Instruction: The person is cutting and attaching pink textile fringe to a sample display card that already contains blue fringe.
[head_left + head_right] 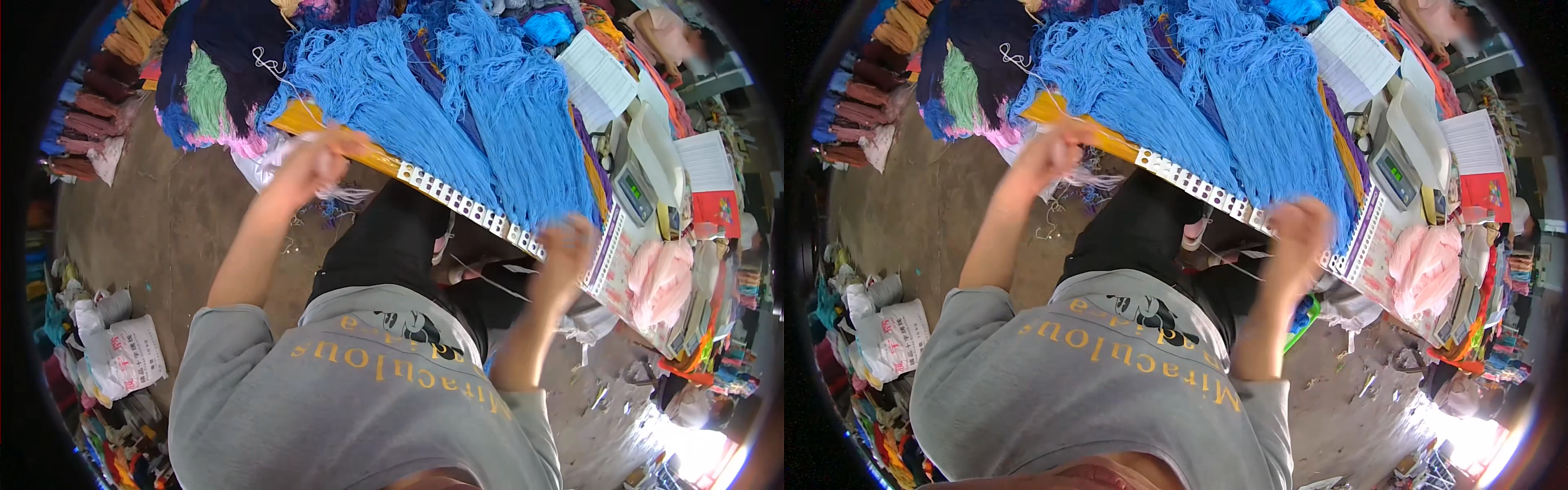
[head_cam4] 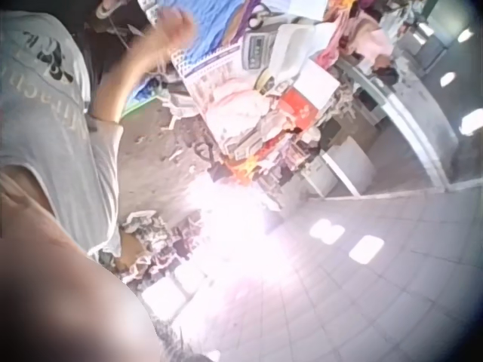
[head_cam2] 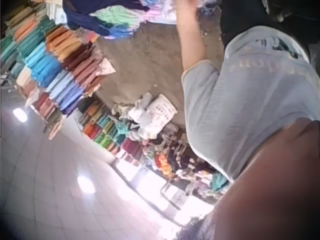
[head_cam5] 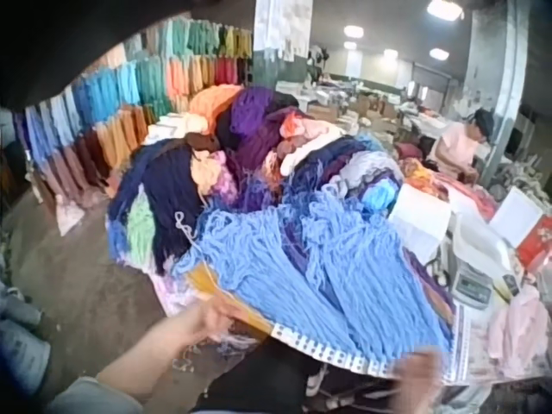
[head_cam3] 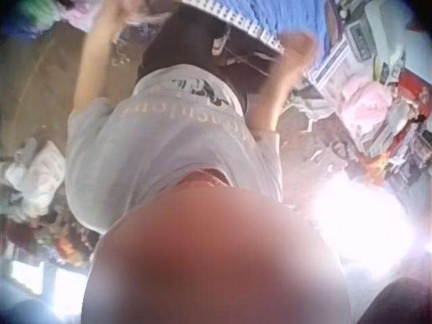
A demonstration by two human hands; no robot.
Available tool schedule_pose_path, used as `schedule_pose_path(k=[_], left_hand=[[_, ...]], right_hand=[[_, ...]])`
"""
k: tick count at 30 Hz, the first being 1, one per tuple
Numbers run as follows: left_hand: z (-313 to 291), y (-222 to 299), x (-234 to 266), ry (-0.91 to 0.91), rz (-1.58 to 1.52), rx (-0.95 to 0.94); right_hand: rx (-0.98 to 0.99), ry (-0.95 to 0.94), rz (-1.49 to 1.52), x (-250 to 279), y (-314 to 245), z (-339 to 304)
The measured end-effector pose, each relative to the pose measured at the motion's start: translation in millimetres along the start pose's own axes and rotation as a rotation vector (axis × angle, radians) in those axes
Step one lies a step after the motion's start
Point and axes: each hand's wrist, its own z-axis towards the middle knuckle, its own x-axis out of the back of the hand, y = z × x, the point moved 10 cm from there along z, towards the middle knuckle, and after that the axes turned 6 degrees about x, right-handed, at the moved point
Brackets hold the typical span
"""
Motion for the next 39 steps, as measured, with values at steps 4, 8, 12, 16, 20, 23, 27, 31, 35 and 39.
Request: schedule_pose_path(k=[4,8,12,16,20,23,27,31,35,39], left_hand=[[21.8,-63.4,-42.5,0.164,-0.011,0.397],[28.2,-75.2,-49.6,0.156,-0.003,0.471],[42.4,-81.6,-52.3,0.155,-0.062,0.505],[56.2,-78.4,-44.2,0.211,0.339,0.441],[70.4,-75.4,-42.1,0.202,0.329,0.4],[75.3,-77.1,-43.0,0.166,0.327,0.43],[80.9,-82.6,-42.2,0.137,0.384,0.484],[83.6,-80.4,-42.7,0.133,0.451,0.468],[85.9,-82.7,-45.8,0.109,0.409,0.484],[87.5,-83.8,-45.7,0.14,0.389,0.51]], right_hand=[[-0.171,-0.629,0.113,-154.2,63.1,-35.5],[-0.131,-0.662,-0.101,-179.7,100.7,-37.2],[-0.125,-0.585,-0.217,-177.0,99.9,-35.8],[-0.039,-0.551,-0.319,-178.0,105.7,-33.9],[-0.072,-0.534,-0.348,-177.0,103.0,-31.3],[-0.176,-0.545,-0.289,-178.5,111.6,-33.9],[-0.233,-0.522,-0.249,-178.0,115.8,-33.6],[-0.208,-0.516,-0.299,-175.6,111.1,-30.2],[-0.163,-0.484,-0.375,-172.0,113.5,-28.4],[-0.055,-0.464,-0.455,-170.8,104.1,-27.2]])
